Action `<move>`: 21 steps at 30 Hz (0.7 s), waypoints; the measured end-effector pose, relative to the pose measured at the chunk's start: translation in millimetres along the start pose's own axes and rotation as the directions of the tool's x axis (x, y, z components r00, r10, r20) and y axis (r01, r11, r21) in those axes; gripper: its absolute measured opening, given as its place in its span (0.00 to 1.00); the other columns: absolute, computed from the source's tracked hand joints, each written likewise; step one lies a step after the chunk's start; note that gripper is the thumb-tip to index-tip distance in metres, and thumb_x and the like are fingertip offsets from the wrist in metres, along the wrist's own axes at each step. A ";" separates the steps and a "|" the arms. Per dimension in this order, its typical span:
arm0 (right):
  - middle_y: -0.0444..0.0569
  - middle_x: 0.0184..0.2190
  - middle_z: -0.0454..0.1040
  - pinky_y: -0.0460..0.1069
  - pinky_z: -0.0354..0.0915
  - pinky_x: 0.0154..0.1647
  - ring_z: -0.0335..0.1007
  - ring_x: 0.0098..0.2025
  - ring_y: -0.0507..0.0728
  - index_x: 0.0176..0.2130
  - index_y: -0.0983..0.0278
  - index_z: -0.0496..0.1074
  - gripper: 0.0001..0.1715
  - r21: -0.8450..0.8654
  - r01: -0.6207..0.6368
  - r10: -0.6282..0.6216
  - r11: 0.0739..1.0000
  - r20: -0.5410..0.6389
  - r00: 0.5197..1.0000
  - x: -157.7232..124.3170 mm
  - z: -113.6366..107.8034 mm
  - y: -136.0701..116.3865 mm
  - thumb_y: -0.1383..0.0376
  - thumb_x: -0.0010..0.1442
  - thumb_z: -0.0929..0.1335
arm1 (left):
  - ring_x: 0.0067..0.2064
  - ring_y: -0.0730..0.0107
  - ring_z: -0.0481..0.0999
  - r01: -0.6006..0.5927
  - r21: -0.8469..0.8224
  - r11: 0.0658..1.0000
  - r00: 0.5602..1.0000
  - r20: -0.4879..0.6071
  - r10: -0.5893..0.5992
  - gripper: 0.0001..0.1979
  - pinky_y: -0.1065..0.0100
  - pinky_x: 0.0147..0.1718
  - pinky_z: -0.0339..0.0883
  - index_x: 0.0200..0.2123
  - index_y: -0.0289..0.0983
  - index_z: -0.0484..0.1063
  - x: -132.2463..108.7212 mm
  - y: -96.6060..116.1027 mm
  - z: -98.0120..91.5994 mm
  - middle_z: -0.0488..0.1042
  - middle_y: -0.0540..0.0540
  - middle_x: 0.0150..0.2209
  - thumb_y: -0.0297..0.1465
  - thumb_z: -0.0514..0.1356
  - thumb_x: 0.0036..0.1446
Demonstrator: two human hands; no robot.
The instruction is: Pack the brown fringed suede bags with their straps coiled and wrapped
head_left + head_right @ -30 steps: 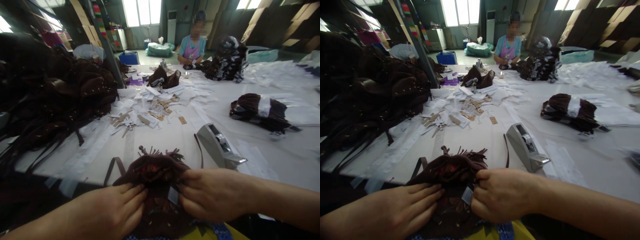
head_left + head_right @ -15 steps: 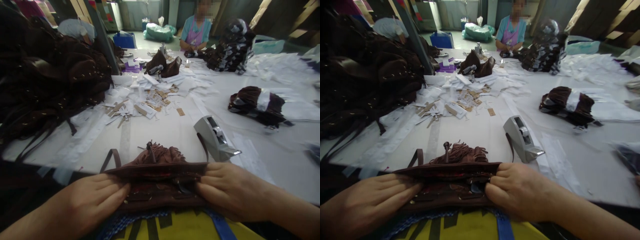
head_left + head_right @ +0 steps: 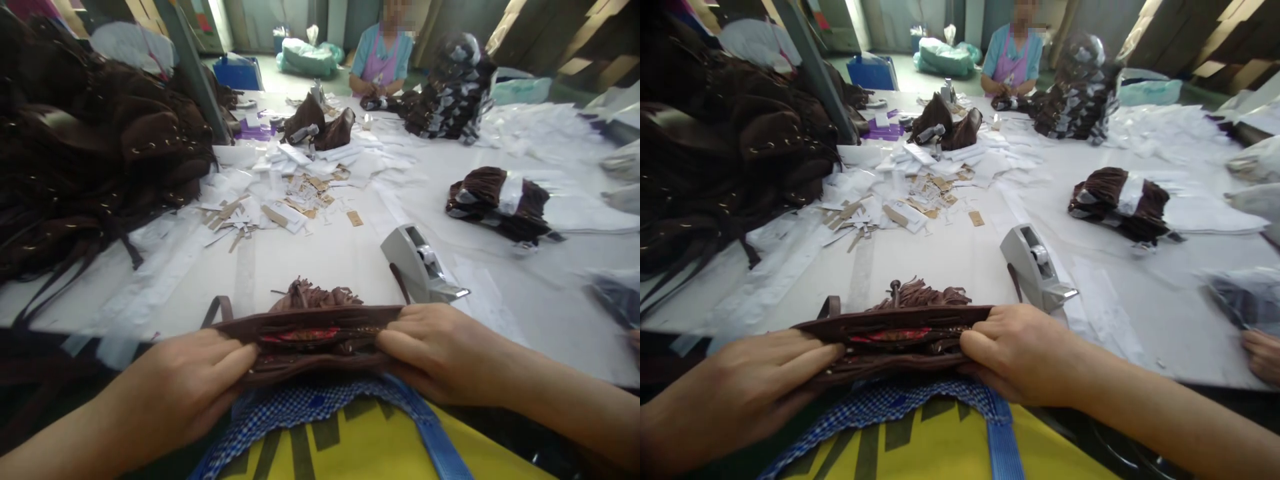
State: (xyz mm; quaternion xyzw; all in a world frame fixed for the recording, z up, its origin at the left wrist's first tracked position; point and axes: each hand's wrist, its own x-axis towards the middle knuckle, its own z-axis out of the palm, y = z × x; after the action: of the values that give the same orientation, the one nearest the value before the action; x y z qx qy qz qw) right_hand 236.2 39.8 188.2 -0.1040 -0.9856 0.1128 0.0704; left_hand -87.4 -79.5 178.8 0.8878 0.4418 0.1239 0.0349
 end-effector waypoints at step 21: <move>0.42 0.25 0.69 0.46 0.58 0.29 0.64 0.28 0.52 0.31 0.63 0.72 0.19 0.436 -0.384 0.432 0.814 -0.014 0.902 36.9 -0.9 110.4 0.50 0.56 0.71 | 0.43 0.55 0.79 0.381 -0.280 0.881 0.922 0.043 -0.385 0.17 0.62 0.42 0.73 0.39 0.44 0.80 50.8 -128.8 3.9 0.81 0.48 0.40 0.48 0.62 0.56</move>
State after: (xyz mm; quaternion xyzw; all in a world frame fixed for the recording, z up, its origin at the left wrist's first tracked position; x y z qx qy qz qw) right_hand 221.5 153.4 167.2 -0.3015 -0.8864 0.3298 0.1206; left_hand -156.9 39.2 162.6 0.7678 0.5864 0.1826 0.1824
